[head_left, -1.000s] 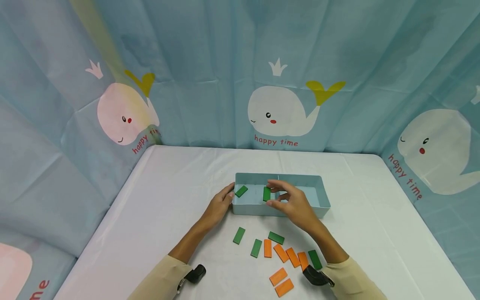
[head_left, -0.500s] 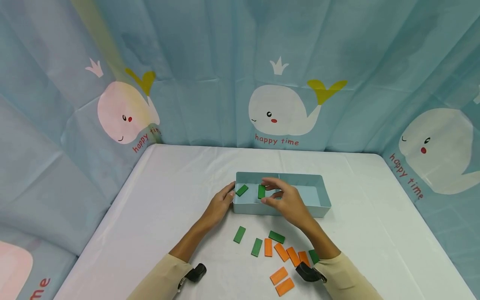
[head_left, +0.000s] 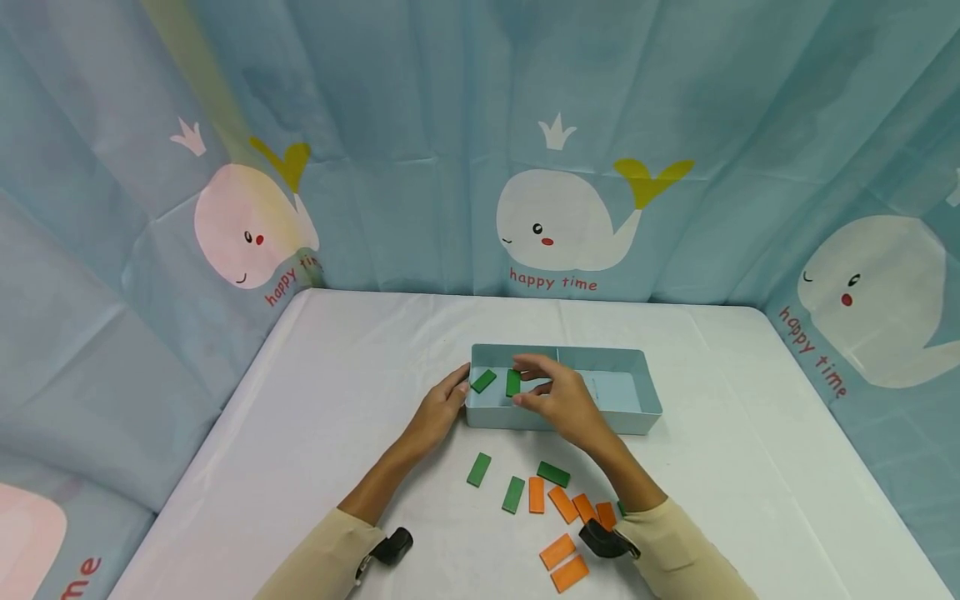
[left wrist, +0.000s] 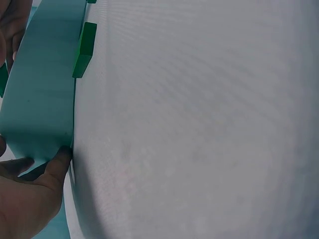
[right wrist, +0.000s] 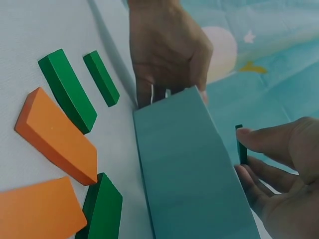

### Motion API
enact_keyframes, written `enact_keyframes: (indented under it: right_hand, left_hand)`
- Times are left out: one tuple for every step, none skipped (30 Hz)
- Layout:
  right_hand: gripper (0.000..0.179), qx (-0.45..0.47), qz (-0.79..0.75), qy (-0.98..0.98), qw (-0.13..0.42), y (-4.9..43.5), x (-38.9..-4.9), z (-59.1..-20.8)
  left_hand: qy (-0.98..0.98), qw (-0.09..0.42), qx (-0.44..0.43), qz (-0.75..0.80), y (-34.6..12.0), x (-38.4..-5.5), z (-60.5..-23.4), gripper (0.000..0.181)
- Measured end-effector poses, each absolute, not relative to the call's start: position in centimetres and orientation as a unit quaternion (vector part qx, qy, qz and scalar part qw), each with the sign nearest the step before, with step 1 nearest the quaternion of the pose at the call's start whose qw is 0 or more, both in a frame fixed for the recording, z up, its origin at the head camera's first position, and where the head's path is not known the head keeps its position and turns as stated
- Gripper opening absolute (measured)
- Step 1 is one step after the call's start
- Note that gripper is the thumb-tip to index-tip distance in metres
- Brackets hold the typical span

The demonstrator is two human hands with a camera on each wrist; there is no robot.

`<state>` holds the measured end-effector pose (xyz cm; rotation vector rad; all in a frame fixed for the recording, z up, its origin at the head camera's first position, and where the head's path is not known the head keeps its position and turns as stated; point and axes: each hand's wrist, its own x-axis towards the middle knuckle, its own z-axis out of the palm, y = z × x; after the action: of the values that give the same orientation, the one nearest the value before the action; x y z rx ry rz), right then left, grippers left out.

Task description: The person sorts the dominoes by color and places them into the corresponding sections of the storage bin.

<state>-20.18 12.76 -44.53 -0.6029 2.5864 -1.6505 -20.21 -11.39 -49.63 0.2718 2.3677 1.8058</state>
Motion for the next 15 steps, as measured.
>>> enact_keyframes:
  right_hand:
    - [0.056,-0.193,-0.527,0.827,0.007,12.7,-20.2,-44.5]
    - [0.057,-0.193,-0.527,0.827,0.006,12.6,-20.3,-44.5]
    - [0.057,-0.194,-0.527,0.827,0.006,12.5,-20.3,-44.5]
    - [0.058,-0.194,-0.527,0.827,0.006,12.4,-20.4,-44.5]
    - [0.058,-0.195,-0.527,0.827,0.005,12.4,-20.4,-44.5]
    - [0.058,-0.194,-0.528,0.827,0.005,12.3,-20.5,-44.6]
    - [0.058,-0.194,-0.527,0.827,0.006,12.3,-20.6,-44.6]
    - [0.058,-0.194,-0.527,0.827,0.006,12.2,-20.7,-44.7]
    - [0.057,-0.194,-0.526,0.828,0.006,12.2,-20.8,-44.7]
    - [0.057,-0.195,-0.524,0.829,0.006,12.1,-20.9,-44.8]
    - [0.057,-0.196,-0.521,0.831,0.006,12.1,-21.0,-44.9]
    - [0.057,-0.196,-0.518,0.833,0.006,12.0,-21.1,-44.9]
    - [0.057,-0.197,-0.515,0.834,0.006,11.9,-21.2,-44.9]
    - [0.057,-0.197,-0.512,0.836,0.007,11.9,-21.3,-44.9]
    - [0.057,-0.197,-0.509,0.838,0.007,11.8,-21.3,-45.0]
  left_hand:
    - [0.79,0.076,0.091,0.602,-11.4,-20.2,-49.6,0.054]
    - [0.79,0.076,0.091,0.602,-11.4,-20.2,-49.6,0.054]
    - [0.79,0.077,0.091,0.601,-11.4,-20.2,-49.5,0.054]
    - [0.792,0.076,0.091,0.599,-11.3,-20.2,-49.5,0.054]
    - [0.793,0.076,0.091,0.598,-11.3,-20.2,-49.5,0.054]
    - [0.794,0.076,0.09,0.597,-11.3,-20.1,-49.5,0.054]
    - [0.794,0.076,0.09,0.596,-11.3,-20.1,-49.5,0.054]
    - [0.794,0.076,0.089,0.596,-11.3,-20.1,-49.5,0.054]
    - [0.795,0.076,0.089,0.596,-11.3,-20.2,-49.5,0.054]
    - [0.794,0.075,0.09,0.596,-11.3,-20.1,-49.5,0.054]
    - [0.793,0.076,0.091,0.597,-11.3,-20.1,-49.5,0.054]
    - [0.792,0.076,0.091,0.598,-11.3,-20.1,-49.5,0.054]
    - [0.792,0.077,0.09,0.599,-11.3,-20.0,-49.5,0.054]
    - [0.792,0.077,0.09,0.599,-11.3,-20.0,-49.5,0.054]
    - [0.792,0.078,0.09,0.599,-11.3,-20.0,-49.5,0.054]
